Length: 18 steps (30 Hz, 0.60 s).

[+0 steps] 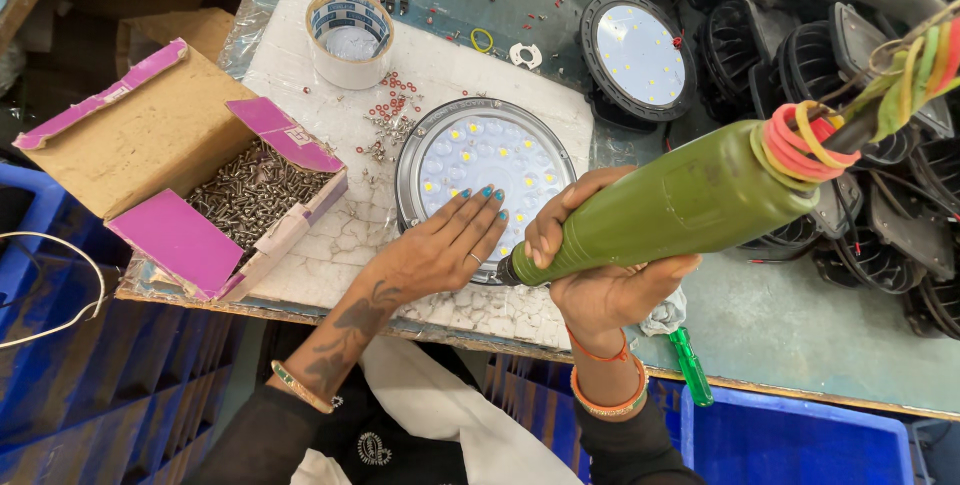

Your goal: The person uses a green pneumatic screwdriver to fasten screws into the rim of a circular LED light fixture. They rotate the fixture to access different screw holes while working at a cluttered assembly table.

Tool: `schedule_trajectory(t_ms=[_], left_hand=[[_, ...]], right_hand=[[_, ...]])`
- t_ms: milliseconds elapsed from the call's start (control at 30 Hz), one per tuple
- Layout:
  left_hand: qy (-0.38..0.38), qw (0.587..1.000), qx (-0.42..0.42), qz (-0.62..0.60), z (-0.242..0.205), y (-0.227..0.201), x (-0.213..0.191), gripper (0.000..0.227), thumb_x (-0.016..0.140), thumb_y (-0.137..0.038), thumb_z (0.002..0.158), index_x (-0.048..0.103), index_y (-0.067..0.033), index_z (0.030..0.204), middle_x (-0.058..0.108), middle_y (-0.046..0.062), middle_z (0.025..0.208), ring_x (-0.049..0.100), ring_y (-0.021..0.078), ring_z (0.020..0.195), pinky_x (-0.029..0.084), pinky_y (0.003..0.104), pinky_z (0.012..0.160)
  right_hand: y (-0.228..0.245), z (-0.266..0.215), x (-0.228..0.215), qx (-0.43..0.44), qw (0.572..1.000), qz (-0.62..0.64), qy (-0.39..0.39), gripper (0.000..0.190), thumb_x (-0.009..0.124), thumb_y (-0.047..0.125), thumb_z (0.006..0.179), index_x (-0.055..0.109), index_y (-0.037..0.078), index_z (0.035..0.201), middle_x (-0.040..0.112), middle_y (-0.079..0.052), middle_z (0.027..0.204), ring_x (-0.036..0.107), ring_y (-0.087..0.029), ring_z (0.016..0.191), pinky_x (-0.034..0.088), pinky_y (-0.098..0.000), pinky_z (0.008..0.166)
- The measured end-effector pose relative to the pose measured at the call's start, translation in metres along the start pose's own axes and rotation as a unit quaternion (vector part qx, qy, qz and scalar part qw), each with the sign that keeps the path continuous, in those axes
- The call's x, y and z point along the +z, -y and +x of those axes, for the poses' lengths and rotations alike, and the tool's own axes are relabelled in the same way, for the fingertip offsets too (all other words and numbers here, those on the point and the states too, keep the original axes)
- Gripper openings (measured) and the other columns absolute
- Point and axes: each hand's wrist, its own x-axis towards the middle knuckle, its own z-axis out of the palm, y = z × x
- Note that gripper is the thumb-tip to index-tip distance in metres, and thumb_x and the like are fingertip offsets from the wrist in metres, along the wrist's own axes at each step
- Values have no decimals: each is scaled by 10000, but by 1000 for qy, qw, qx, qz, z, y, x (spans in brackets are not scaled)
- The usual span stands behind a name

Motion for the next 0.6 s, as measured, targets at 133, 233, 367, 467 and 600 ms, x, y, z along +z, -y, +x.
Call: schedule_trajectory(t_ms=[133,233,367,467,600], left_hand=[[-22,999,31,26,0,5,2,412,548,-176,922,633,68,1243,639,272,1326,638,363,1249,518,440,1062],[-30,998,42,32,0,7,3,417,548,-177,915,637,81,1230,649,286,1301,654,371,1216,537,445,1039],[-35,997,54,45,1,8,3,408,548,-179,922,637,91,1214,659,298,1281,667,379,1193,548,445,1017],[-18,997,61,33,3,10,3,412,544,-200,892,636,89,1171,661,303,1270,666,401,1195,542,454,1011],[-28,1000,10,-8,0,7,4,420,559,-155,904,639,64,1253,653,245,1322,641,347,1245,511,440,1082]], right_hand=[[-1,-1,-1,9,1000,3,9,942,394,869,920,484,-58,1059,497,-133,736,528,-218,582,451,-339,557],[-1,0,-1,15,1000,10,17,941,390,871,922,488,-54,1066,502,-137,721,523,-216,581,447,-335,564],[-3,0,2,31,999,5,-7,912,412,854,900,481,-42,1056,508,-154,718,515,-235,572,440,-350,547],[-11,-7,5,104,992,26,-67,833,449,775,897,476,-49,1013,504,-161,732,523,-274,562,453,-393,522],[-5,-21,-2,6,999,31,36,896,397,810,923,540,-49,1133,570,-164,710,551,-248,589,500,-376,566]])
